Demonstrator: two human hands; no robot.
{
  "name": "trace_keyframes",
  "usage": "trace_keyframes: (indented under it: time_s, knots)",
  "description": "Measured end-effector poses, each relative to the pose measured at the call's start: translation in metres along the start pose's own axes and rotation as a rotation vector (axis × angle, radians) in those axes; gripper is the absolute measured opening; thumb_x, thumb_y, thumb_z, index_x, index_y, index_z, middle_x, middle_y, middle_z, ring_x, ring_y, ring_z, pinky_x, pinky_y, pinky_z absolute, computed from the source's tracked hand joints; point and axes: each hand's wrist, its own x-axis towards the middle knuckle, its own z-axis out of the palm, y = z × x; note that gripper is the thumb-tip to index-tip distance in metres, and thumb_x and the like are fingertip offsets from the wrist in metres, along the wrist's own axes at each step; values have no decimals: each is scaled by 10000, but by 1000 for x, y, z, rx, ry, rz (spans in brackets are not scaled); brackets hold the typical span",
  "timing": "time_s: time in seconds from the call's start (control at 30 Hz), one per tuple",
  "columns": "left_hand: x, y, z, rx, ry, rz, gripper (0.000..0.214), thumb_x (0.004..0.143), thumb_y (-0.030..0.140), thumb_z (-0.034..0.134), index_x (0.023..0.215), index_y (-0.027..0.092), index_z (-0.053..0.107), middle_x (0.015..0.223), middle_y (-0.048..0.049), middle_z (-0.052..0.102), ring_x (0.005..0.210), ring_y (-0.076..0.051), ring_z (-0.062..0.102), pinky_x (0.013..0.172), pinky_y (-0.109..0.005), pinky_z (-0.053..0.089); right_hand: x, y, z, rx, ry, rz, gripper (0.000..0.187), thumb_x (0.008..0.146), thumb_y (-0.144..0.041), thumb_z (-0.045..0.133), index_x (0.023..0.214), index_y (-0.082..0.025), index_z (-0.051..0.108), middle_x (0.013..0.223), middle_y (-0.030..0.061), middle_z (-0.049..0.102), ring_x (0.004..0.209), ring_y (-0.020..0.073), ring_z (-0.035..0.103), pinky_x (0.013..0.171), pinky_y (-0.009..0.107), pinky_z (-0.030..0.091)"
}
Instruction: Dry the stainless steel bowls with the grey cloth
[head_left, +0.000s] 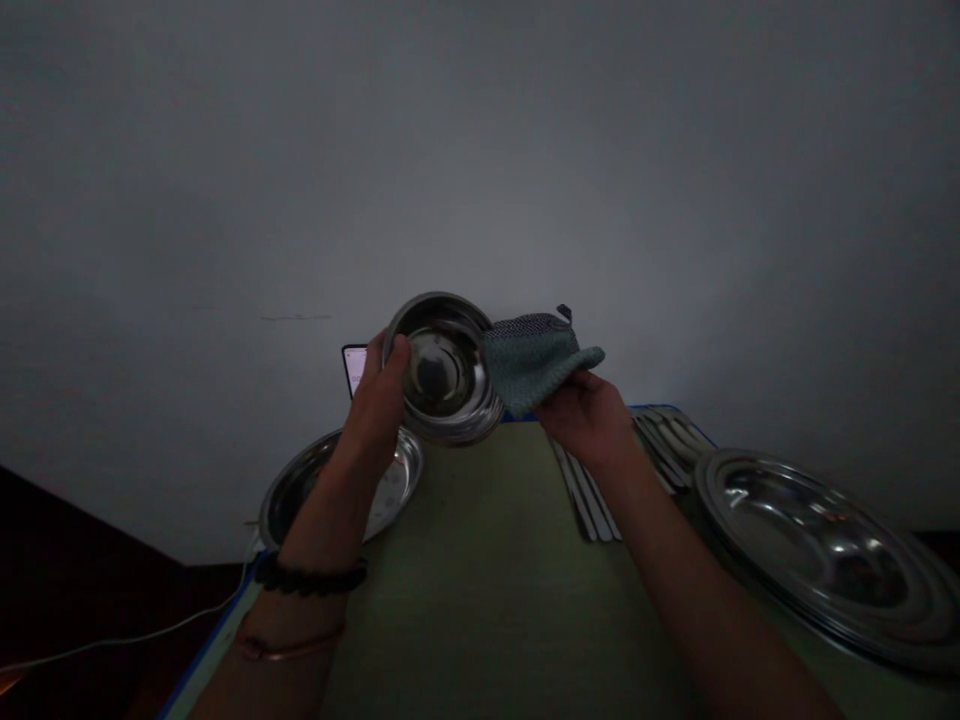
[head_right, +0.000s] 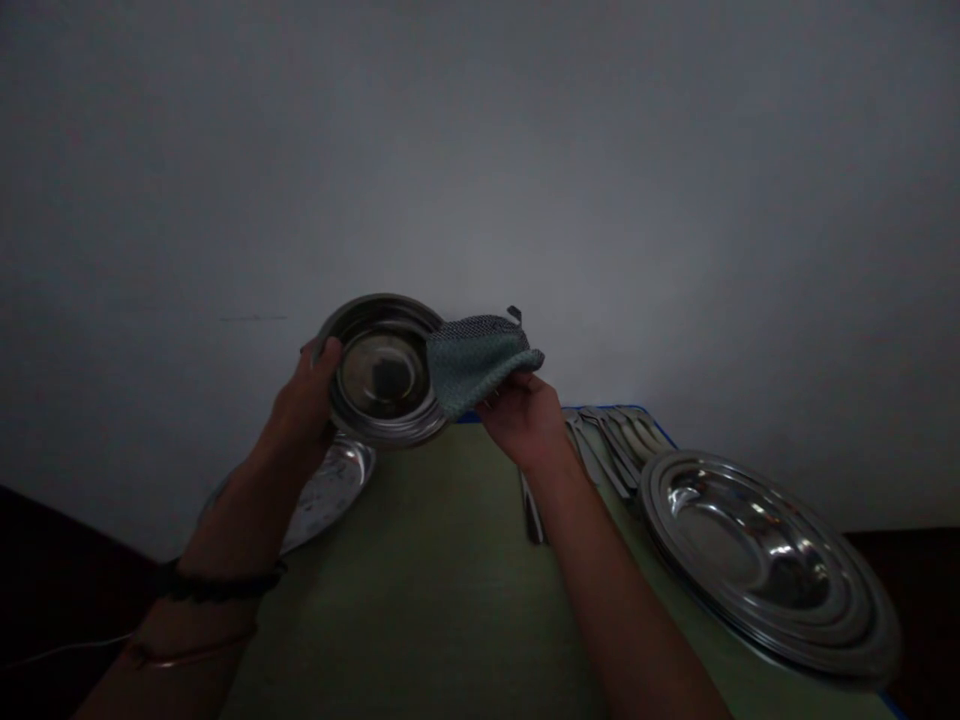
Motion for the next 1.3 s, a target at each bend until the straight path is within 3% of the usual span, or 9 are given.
trace_keyframes:
  time_s: [0.1,0.33,0.5,0.63,0.77,0.87,0.97,1.1,1.3]
  knots:
    - [0,1,-1,11,50,-45,476,841,537,529,1248,289,540,1186,-54,635,1171,-254,546,1036,-418,393,-3,1,2,24,-55,-46,279,871,-201,335,807,-216,607,783,16,709,880,161,668,910,394,504]
    - [0,-4,2,-21,-45,-9,495,832,568,526,1230,274,547,1250,-74,603,1230,-263,502,1014,-408,423,-14,-15,15,-174,-50,-269,364,907,-354,310,909,-226,651,910,23,715,1028,173,637,949,395,489]
    - [-10,-2,11,-105,-184,-99,520,810,577,557,1239,282,545,1245,-68,616,1193,-256,538,1009,-405,429,-9,10,14,-731,-60,-593,404,910,-473,349,1076,-238,632,1170,37,639,1261,201,482,1075,447,368]
    - [-18,3,17,-239,-352,-217,527,821,554,561,1268,277,535,1247,-70,622,1136,-245,580,985,-395,453,-12,44,10,-1377,-89,-829,420,880,-297,462,1259,-134,543,1471,141,350,1404,246,251,1159,477,196]
    - [-15,1,15,-235,-341,-204,542,811,547,581,1263,251,549,1253,-90,619,1138,-247,577,993,-390,444,-23,50,13,-1714,-24,-1039,344,890,-223,462,1206,-142,572,1272,173,471,1250,265,410,1073,490,339]
    - [-11,-3,12,-209,-294,-216,573,793,578,579,1265,254,552,1239,-105,624,1120,-270,584,979,-429,451,-29,43,18,-1778,-165,-1006,234,917,-241,441,1039,-204,638,1045,108,572,1047,228,532,969,428,445]
    - [-11,-4,12,-197,-294,-194,563,797,579,571,1264,265,548,1224,-98,632,1118,-270,587,970,-432,459,-30,42,18,-1868,-343,-834,275,917,-200,416,1091,-182,628,1080,110,597,1046,220,555,969,404,457]
    - [-20,4,17,-168,-312,-188,517,825,554,549,1261,276,540,1239,-88,627,1140,-278,580,974,-446,461,-24,48,8,-1921,-228,-810,417,881,-170,432,1287,-104,497,1410,191,407,1321,285,368,1100,492,328]
    - [-33,9,29,-191,-406,-135,513,880,528,479,1316,258,494,1406,-69,514,1329,-235,422,1117,-401,309,-21,60,6,-1708,-155,-731,651,921,-305,374,1457,-8,154,1565,231,70,1464,255,40,1180,492,126]
